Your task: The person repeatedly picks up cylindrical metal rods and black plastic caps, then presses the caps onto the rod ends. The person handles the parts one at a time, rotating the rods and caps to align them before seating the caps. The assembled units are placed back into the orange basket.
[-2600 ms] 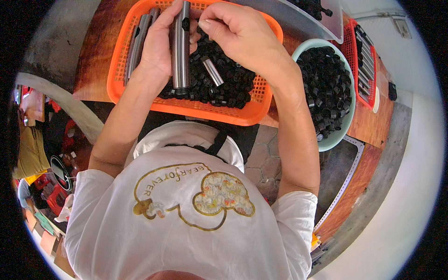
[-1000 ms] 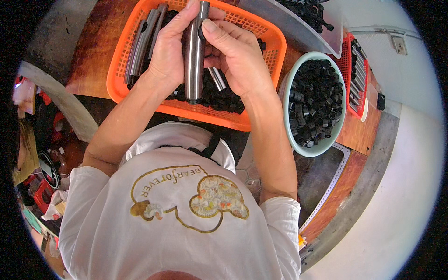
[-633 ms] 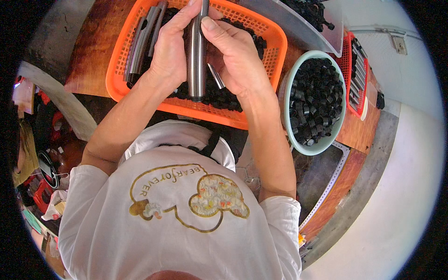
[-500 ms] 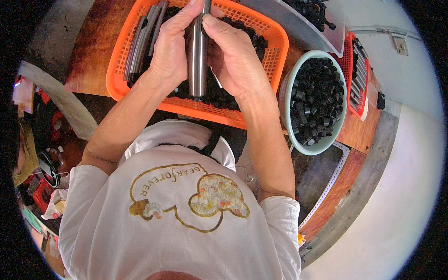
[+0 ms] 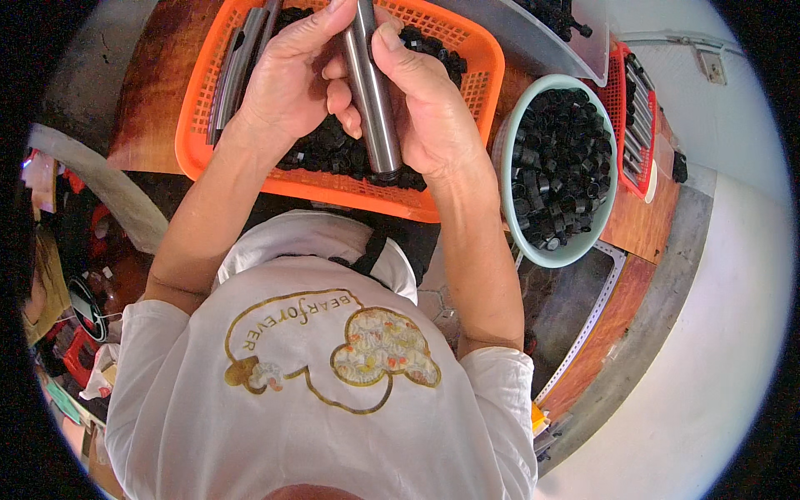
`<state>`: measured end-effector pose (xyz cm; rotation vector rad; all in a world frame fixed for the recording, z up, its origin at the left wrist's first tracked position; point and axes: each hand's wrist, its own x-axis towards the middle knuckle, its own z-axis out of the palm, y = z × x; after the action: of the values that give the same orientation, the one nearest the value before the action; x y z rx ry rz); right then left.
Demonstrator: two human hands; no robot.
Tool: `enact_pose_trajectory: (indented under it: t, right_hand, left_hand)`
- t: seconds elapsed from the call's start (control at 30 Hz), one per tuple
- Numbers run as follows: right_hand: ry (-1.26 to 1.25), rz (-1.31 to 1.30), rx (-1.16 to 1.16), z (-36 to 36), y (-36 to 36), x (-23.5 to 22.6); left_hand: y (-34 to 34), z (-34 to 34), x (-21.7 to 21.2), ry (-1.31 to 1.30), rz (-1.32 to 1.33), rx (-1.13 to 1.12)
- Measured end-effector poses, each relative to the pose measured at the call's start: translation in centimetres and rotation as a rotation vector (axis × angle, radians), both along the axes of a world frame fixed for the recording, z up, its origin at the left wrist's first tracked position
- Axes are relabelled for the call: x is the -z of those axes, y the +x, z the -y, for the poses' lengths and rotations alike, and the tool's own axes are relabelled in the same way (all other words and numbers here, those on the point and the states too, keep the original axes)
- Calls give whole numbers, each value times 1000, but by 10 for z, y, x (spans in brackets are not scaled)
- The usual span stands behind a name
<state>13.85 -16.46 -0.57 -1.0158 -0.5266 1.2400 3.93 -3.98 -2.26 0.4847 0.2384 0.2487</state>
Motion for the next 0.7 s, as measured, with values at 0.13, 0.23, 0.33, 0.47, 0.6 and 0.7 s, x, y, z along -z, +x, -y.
enact_pose_trajectory:
  t: [0.13, 0.23, 0.33, 0.47, 0.6, 0.7]
  right_hand:
    - [39, -67, -24, 1, 3, 0]
    - [53, -48, -44, 2, 4, 0]
    - [58, -45, -43, 4, 3, 1]
    - [63, -52, -11, 1, -1, 5]
    - [10, 54, 64, -8, -2, 7]
    - [-41, 2, 79, -20, -3, 13]
  left_hand:
    - [0, 1, -1, 32, 31, -9]
    - [0, 1, 0, 93, 49, -18]
    - [-1, 3, 0, 143, 32, -45]
    - [-2, 5, -1, 203, 0, -101]
    - [-1, 9, -2, 283, -93, -161]
    - [0, 10, -1, 409, -124, -219]
